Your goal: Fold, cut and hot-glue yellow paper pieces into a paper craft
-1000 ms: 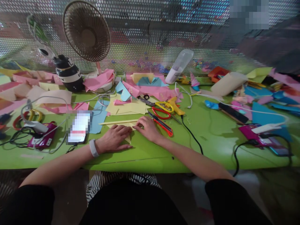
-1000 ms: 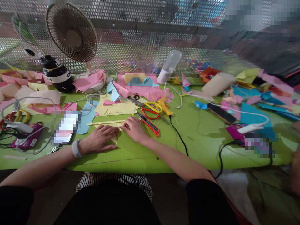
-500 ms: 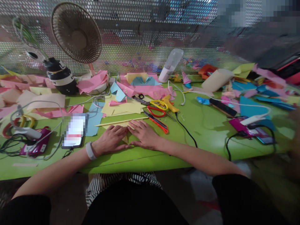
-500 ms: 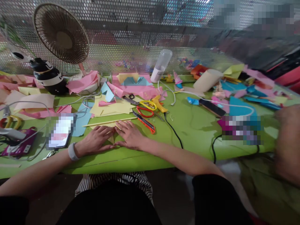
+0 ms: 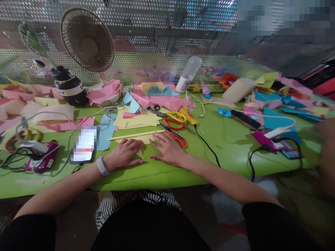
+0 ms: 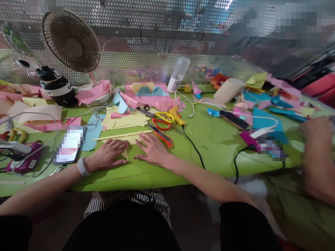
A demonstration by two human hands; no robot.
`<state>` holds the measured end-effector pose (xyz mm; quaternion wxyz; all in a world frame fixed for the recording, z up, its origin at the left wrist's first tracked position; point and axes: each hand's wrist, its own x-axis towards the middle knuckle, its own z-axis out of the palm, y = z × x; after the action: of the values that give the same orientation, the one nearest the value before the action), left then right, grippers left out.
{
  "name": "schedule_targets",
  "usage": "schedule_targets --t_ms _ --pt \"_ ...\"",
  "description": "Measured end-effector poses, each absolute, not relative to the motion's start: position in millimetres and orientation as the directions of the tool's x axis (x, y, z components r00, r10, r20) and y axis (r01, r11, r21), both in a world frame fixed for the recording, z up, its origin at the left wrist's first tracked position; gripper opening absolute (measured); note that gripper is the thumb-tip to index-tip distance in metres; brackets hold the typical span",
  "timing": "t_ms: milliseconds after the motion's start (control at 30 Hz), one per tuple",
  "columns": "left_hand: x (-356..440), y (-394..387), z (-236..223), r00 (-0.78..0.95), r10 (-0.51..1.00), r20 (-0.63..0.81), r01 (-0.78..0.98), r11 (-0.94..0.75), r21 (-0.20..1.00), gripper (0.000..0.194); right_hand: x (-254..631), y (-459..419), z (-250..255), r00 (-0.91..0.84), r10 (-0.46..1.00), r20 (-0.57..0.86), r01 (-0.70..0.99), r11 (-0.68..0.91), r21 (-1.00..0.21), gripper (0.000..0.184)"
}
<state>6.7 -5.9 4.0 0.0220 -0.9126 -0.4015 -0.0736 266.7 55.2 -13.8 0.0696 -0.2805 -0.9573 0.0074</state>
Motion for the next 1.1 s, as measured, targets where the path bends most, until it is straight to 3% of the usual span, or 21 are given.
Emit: schedule_targets --t_ms 67,167,233,300,367,467,633,800,967,1100 --pt "7 -5 4 0.675 0.722 0.152 0.728 -0.685 0.025 0.068 264 56 -9 -0.807 0.563 0.179 0.544 0.826 -0.144 0.062" --pt "8 -5 6 0.701 0.702 0.126 0.703 -0.710 0.040 0.070 250 67 1 -0.666 0.731 0.148 0.631 0.659 -0.409 0.037" --pt "8 -5 7 0.700 0.704 0.122 0.705 -0.708 0.041 0.072 236 79 8 -0.589 0.804 -0.077 0.681 0.443 -0.583 0.028" --pt "8 -5 8 0.688 0.715 0.122 0.716 -0.697 0.041 0.072 223 92 14 -0.603 0.712 -0.361 0.700 0.255 -0.667 0.024" --pt "9 -5 8 0.685 0.719 0.118 0.720 -0.693 0.040 0.071 213 103 18 -0.613 0.588 -0.528 0.715 0.127 -0.688 0.027" --pt "9 -5 9 0.695 0.709 0.115 0.710 -0.703 0.041 0.070 208 111 20 -0.600 0.527 -0.601 0.718 0.024 -0.696 0.032" --pt "10 -6 11 0.673 0.731 0.115 0.731 -0.681 0.043 0.071 226 117 18 -0.597 0.515 -0.616 0.712 -0.015 -0.702 0.032" --pt "10 -5 10 0.678 0.725 0.118 0.725 -0.687 0.051 0.072 247 120 23 -0.539 0.597 -0.594 0.725 -0.030 -0.688 0.032" --pt "12 -6 11 0.675 0.732 0.097 0.730 -0.681 0.056 0.072 233 114 22 -0.591 0.564 -0.577 0.688 -0.021 -0.725 0.034" --pt "9 -2 19 0.666 0.738 0.111 0.723 -0.674 0.150 0.065 224 114 14 -0.606 0.532 -0.591 0.681 -0.035 -0.731 0.040"
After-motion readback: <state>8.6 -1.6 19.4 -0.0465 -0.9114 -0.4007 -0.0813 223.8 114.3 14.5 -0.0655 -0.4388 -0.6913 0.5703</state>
